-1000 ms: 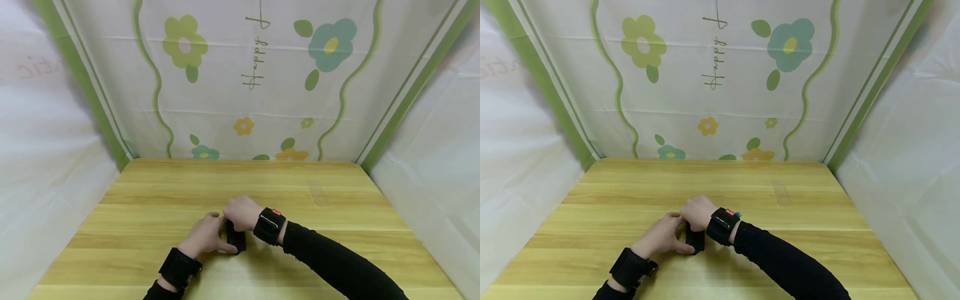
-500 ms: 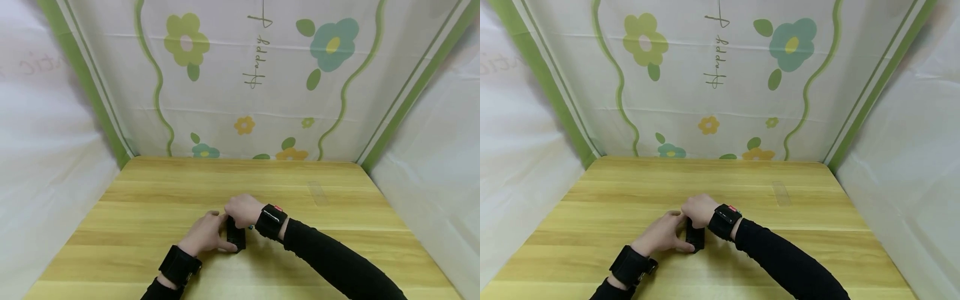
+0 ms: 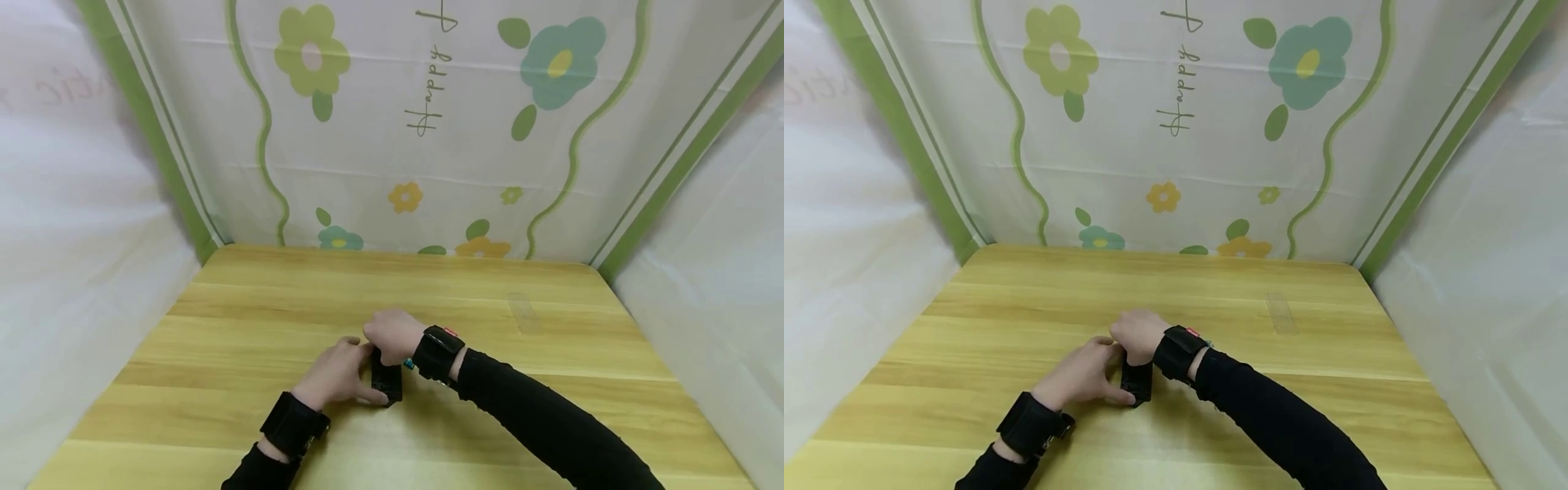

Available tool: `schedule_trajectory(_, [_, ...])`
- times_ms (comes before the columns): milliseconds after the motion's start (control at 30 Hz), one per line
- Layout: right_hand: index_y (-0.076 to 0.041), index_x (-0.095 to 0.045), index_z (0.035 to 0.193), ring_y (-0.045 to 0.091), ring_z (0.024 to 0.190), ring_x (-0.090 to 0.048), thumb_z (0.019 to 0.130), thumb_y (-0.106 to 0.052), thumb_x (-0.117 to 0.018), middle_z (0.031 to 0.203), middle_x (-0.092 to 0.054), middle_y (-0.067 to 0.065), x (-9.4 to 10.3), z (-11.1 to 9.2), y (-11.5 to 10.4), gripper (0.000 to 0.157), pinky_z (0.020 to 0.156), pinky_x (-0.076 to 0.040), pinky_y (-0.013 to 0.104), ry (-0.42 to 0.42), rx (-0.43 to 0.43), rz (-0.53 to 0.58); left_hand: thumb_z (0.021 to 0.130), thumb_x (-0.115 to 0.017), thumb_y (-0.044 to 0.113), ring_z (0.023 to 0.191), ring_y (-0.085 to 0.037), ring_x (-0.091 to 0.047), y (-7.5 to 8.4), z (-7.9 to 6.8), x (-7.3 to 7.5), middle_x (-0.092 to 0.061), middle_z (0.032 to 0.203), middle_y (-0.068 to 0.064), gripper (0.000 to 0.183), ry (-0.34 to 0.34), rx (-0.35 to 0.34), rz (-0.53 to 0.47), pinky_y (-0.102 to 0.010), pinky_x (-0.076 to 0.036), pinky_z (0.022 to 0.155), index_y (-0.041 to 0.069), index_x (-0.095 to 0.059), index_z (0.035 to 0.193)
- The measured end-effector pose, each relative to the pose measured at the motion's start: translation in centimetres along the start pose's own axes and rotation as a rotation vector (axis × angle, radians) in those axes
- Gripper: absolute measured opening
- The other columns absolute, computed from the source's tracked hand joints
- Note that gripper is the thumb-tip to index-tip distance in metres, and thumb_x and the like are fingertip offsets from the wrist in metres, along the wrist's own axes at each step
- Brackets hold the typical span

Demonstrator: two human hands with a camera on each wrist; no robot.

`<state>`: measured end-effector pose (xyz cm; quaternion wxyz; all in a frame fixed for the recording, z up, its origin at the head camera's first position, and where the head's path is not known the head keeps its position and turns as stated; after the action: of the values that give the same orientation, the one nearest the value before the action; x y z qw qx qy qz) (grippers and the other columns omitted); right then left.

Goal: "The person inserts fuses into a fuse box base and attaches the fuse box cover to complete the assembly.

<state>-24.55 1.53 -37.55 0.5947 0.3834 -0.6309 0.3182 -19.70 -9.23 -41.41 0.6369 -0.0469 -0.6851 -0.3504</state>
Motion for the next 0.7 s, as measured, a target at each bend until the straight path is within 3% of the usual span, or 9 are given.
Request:
schedule_trajectory(167, [-0.019, -0.037, 0.059, 0.009, 0.052, -0.019, 0.083, -0.007, -0.066, 0.057, -0.021, -0.006, 0.1, -0.6, 0.6, 0.04, 0.049, -0.017, 0.022, -0.03, -0.007, 0.093, 0.066, -0.075, 0.064, 0.12, -0.038, -0.047, 0.0, -0.2, -0.1, -0.061, 0.117, -0.012, 0.094, -0.024, 0.024, 0.016, -0.044, -0.045, 0.089, 0.015, -0.048, 0.141])
schedule_trajectory(433, [-0.017, -0.065, 0.061, 0.005, 0.047, -0.035, 0.085, -0.012, -0.069, 0.051, -0.043, -0.012, 0.9, -1.4, 1.8, 0.025, 0.046, -0.027, 0.018, -0.051, -0.017, 0.195, 0.065, -0.075, 0.065, 0.12, -0.039, -0.047, 0.1, -0.2, 0.1, -0.056, 0.123, -0.02, 0.096, -0.024, 0.053, 0.02, -0.046, -0.044, 0.089, 0.012, -0.049, 0.14])
schedule_trajectory(700, [-0.022, -0.052, 0.056, 0.005, 0.046, -0.029, 0.084, -0.018, -0.071, 0.049, -0.032, -0.011, 0.6, -1.5, 1.7, 0.035, 0.045, -0.022, 0.018, -0.053, -0.024, 0.161, 0.065, -0.074, 0.066, 0.119, -0.039, -0.048, 0.2, -0.2, 0.2, -0.054, 0.124, -0.022, 0.097, -0.037, 0.059, 0.009, -0.046, -0.045, 0.089, 0.011, -0.048, 0.141])
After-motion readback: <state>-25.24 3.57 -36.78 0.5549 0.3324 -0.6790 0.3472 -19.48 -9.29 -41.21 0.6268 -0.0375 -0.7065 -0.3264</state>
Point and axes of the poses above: each hand's wrist, its own z-axis towards the middle knuckle, its own x-axis out of the back of the hand, y = z × x, the point moved 4 cm from there along z, towards the middle knuckle
